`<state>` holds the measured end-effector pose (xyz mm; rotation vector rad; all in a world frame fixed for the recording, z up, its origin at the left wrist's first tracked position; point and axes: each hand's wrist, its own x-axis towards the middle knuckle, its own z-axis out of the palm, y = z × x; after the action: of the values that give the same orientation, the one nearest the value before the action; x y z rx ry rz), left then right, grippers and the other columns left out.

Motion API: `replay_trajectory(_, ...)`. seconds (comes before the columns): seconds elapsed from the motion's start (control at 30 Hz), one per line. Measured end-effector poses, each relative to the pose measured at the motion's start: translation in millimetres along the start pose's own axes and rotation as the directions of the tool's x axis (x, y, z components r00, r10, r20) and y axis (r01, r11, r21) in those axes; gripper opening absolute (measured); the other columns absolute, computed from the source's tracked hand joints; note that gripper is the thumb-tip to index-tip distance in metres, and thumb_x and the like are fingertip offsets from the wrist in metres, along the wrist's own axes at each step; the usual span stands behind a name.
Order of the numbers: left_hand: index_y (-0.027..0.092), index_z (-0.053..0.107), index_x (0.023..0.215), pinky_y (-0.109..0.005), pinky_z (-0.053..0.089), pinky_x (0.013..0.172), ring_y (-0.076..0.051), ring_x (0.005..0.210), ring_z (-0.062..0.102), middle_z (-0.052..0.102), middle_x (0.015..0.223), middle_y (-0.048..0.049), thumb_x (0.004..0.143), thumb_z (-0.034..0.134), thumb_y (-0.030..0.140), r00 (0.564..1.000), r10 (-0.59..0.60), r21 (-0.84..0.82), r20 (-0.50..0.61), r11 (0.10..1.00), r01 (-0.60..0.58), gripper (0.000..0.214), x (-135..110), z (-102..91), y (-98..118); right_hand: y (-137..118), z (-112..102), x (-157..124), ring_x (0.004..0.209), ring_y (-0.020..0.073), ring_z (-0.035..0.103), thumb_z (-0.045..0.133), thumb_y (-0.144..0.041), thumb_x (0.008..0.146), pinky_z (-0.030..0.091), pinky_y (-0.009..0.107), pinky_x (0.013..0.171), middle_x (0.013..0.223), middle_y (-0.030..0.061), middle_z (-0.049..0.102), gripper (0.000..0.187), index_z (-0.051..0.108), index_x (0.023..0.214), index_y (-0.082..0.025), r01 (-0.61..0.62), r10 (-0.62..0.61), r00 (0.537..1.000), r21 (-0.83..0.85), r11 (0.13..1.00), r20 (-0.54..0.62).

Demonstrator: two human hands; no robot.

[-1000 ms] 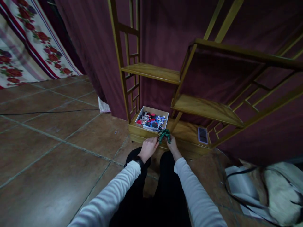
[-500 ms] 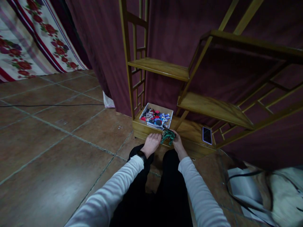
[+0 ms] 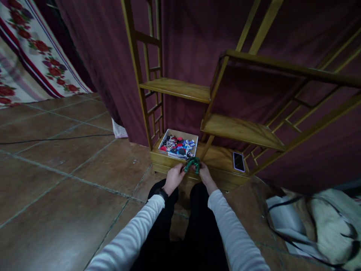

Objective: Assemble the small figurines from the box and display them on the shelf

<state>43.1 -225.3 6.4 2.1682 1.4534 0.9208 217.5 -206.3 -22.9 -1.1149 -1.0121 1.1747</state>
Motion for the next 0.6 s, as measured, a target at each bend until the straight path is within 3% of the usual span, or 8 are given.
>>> replay_trajectory(0.1, 0.018, 0.058, 0.079, -0.025, 0.042, 0.06, -0.016, 0.064, 0.059, 0.062, 0.069, -0.0016, 0.075, 0.058, 0.037, 0.986, -0.162, -0.33, -0.028, 0.933, 0.144, 0.019, 7, 11.2, -8, -2, 1, -1, 0.062, 0.0114, 0.057, 0.07, -0.033, 0.058, 0.048, 0.024, 0.057, 0.079, 0.0017, 0.066, 0.033, 0.063, 0.086, -0.017, -0.065, 0.065, 0.998, 0.013, 0.998, 0.008)
replay_trajectory(0.27, 0.018, 0.054, 0.062, -0.023, 0.043, 0.053, -0.013, 0.053, 0.057, 0.058, 0.056, 0.0016, 0.064, 0.067, 0.04, 0.959, -0.278, -0.697, 0.049, 0.678, 0.232, 0.026, 14, 19.0, -13, -2, 2, -2, 0.058, 0.0085, 0.055, 0.073, -0.034, 0.056, 0.05, 0.023, 0.055, 0.078, 0.0005, 0.063, 0.037, 0.064, 0.086, -0.016, -0.106, 0.106, 0.994, 0.045, 0.993, -0.007)
replay_trajectory(0.43, 0.016, 0.057, 0.064, -0.022, 0.04, 0.047, -0.013, 0.049, 0.058, 0.063, 0.057, -0.0022, 0.056, 0.074, 0.039, 0.916, -0.361, -0.811, 0.174, 0.475, 0.341, 0.03, 17, 16.5, -10, 0, 5, -2, 0.065, 0.0106, 0.056, 0.077, -0.031, 0.05, 0.051, 0.023, 0.057, 0.078, 0.0002, 0.064, 0.038, 0.064, 0.082, -0.017, -0.079, 0.08, 0.997, 0.072, 0.994, -0.008)
replay_trajectory(0.6, 0.014, 0.061, 0.067, -0.022, 0.04, 0.048, -0.013, 0.05, 0.058, 0.065, 0.059, -0.0039, 0.06, 0.071, 0.044, 0.924, -0.325, -0.811, 0.199, 0.475, 0.342, 0.032, 15, 9.6, -3, -1, 6, -3, 0.059, 0.0097, 0.056, 0.075, -0.037, 0.054, 0.052, 0.025, 0.058, 0.072, -0.001, 0.063, 0.036, 0.065, 0.081, -0.016, -0.101, 0.102, 0.995, 0.083, 0.991, -0.009)
